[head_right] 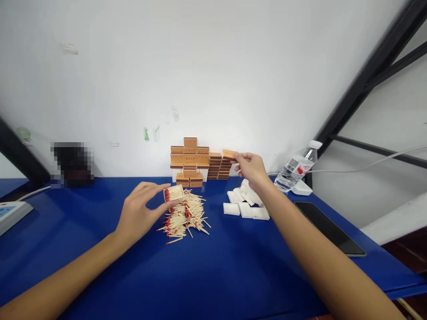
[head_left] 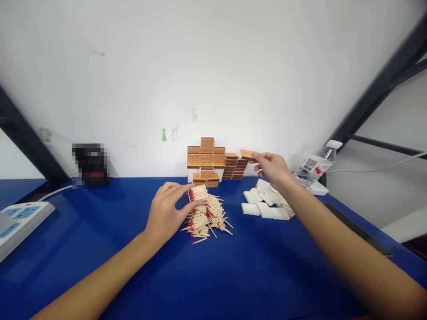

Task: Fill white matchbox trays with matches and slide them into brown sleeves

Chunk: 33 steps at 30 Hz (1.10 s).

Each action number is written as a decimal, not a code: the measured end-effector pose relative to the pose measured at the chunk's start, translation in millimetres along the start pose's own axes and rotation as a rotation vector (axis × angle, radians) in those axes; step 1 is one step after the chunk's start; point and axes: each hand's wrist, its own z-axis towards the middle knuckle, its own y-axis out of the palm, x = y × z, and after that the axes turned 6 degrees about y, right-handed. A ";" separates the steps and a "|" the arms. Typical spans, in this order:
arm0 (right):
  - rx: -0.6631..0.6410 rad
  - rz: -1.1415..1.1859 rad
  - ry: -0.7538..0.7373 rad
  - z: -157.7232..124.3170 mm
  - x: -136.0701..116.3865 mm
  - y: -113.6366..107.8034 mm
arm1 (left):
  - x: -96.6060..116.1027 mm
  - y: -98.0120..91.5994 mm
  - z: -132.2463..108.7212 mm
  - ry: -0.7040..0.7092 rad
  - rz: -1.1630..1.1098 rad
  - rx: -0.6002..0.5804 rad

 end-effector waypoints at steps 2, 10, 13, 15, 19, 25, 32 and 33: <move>0.055 -0.077 0.012 25.5 -3.8 -4.4 | -0.9 0.8 -0.9 0.001 -0.004 -0.001; 0.032 -0.331 0.032 63.9 17.1 7.7 | 0.3 1.7 -2.6 0.000 0.004 -0.008; 0.058 -0.388 -0.015 66.7 17.9 5.0 | 0.9 1.3 -2.3 -0.021 0.008 -0.006; 0.097 -0.414 -0.057 60.1 14.0 0.8 | 1.1 1.0 -1.8 -0.033 0.003 -0.013; 0.061 -0.416 -0.190 11.8 3.9 0.8 | 3.2 1.0 -0.4 -0.012 -0.041 -0.035; -0.748 -0.322 -0.270 -88.4 0.3 34.1 | 11.7 4.9 -2.4 0.069 -0.171 -0.155; -0.877 -0.270 -0.186 -103.7 7.7 45.3 | 14.0 5.7 -2.5 0.067 -0.195 -0.210; -0.868 -0.262 -0.174 -101.9 8.6 44.5 | 14.6 4.9 -1.6 0.066 -0.198 -0.213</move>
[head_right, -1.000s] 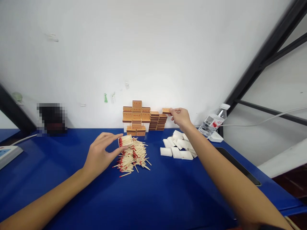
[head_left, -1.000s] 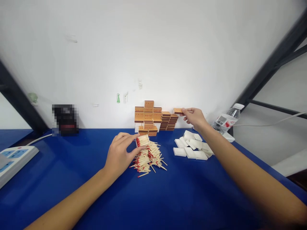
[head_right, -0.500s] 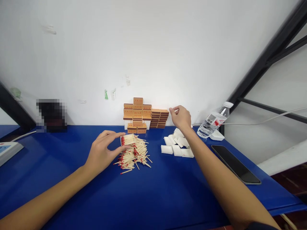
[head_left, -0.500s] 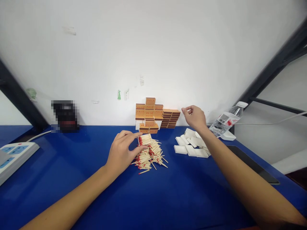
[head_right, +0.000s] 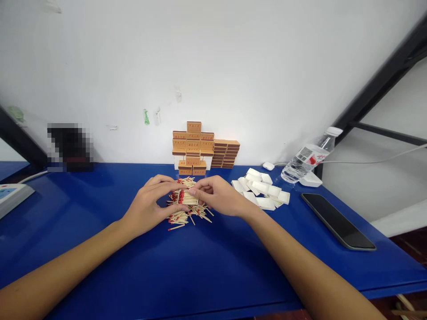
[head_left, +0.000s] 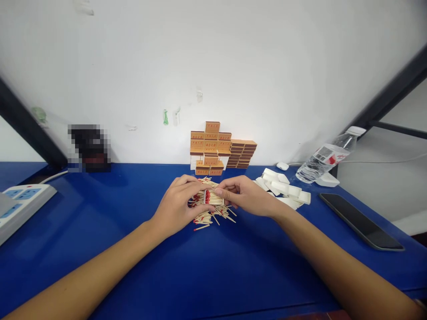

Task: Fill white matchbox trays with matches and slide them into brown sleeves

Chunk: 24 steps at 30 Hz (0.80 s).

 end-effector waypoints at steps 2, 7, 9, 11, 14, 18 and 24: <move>0.046 0.006 -0.002 2.1 2.8 -3.2 | 2.8 -2.2 1.6 0.024 0.012 0.005; 0.276 -0.123 -0.085 18.8 10.5 -7.3 | 13.9 -4.7 3.4 0.177 0.127 0.003; 0.346 -0.185 -0.114 27.0 14.2 -6.3 | 15.3 -3.9 2.8 0.196 0.167 -0.032; 0.384 -0.232 -0.129 32.7 17.6 -3.8 | 13.5 -2.9 1.9 0.195 0.203 -0.060; 0.429 -0.306 -0.154 34.9 21.0 0.9 | 7.7 -2.5 0.7 0.171 0.238 -0.048; 0.464 -0.386 -0.189 30.9 20.7 6.5 | 2.0 -2.7 -0.5 0.151 0.286 -0.033; 0.490 -0.507 -0.270 25.0 18.4 13.1 | -0.2 -1.0 -1.5 0.104 0.330 0.009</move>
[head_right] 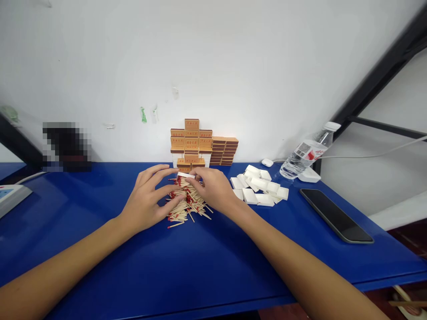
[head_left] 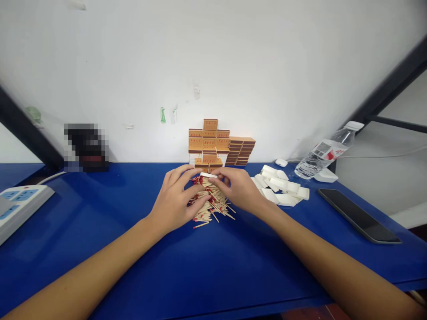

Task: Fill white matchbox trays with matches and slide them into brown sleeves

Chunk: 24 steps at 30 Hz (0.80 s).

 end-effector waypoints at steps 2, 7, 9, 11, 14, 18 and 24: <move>0.018 -0.035 -0.028 -2.2 -0.1 1.4 | -0.8 0.5 0.3 -0.037 0.002 0.014; 0.086 -0.199 -0.173 -5.4 2.6 5.3 | -6.1 2.4 0.6 -0.187 -0.022 0.043; 0.125 -0.251 -0.222 -5.5 3.5 6.3 | -9.2 3.4 -0.5 -0.233 -0.032 0.037; 0.174 -0.281 -0.263 -5.5 3.7 6.7 | -12.3 4.3 -1.9 -0.235 -0.040 0.036; 0.239 -0.306 -0.321 -6.3 2.3 6.0 | -15.5 5.2 -3.4 -0.204 -0.051 0.022; 0.256 -0.333 -0.365 -8.5 -1.4 2.9 | -16.6 5.6 -3.3 -0.176 -0.057 0.024; 0.268 -0.344 -0.426 -10.1 -5.2 -0.5 | -18.0 5.4 -2.2 -0.161 -0.075 0.045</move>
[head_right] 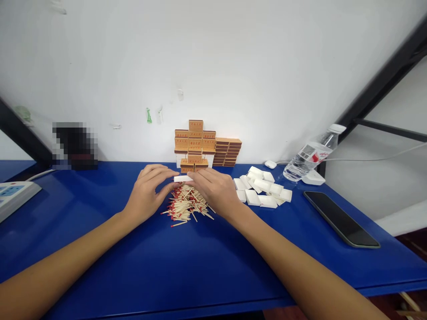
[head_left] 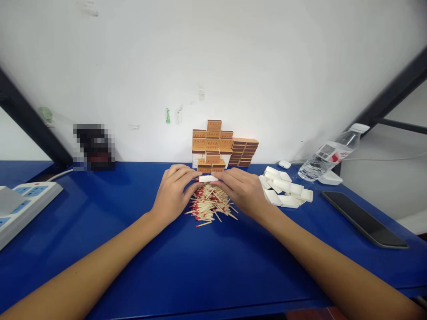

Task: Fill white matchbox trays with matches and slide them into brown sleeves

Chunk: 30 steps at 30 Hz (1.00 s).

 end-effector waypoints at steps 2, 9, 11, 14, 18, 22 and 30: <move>0.007 0.012 0.007 -0.1 -0.6 0.3 | -0.5 0.0 0.3 0.003 -0.015 0.013; 0.016 0.125 0.117 -3.9 1.6 3.8 | -0.5 -0.2 2.1 -0.053 -0.142 0.074; 0.017 0.187 0.142 -4.9 2.4 5.0 | 0.3 -0.6 3.1 -0.085 -0.175 0.087; 0.005 0.332 0.263 -4.7 -0.2 5.8 | 3.5 -1.9 4.7 -0.127 -0.209 0.092; -0.041 0.539 0.475 -2.9 -5.6 2.5 | 3.5 -4.3 7.1 -0.230 -0.222 0.064; 0.000 0.453 0.489 -4.5 4.4 -3.7 | -14.8 -7.8 9.5 -0.433 -0.117 0.001; 0.044 0.178 0.412 -13.3 40.0 -5.4 | -58.7 -30.1 10.0 -0.468 0.186 -0.222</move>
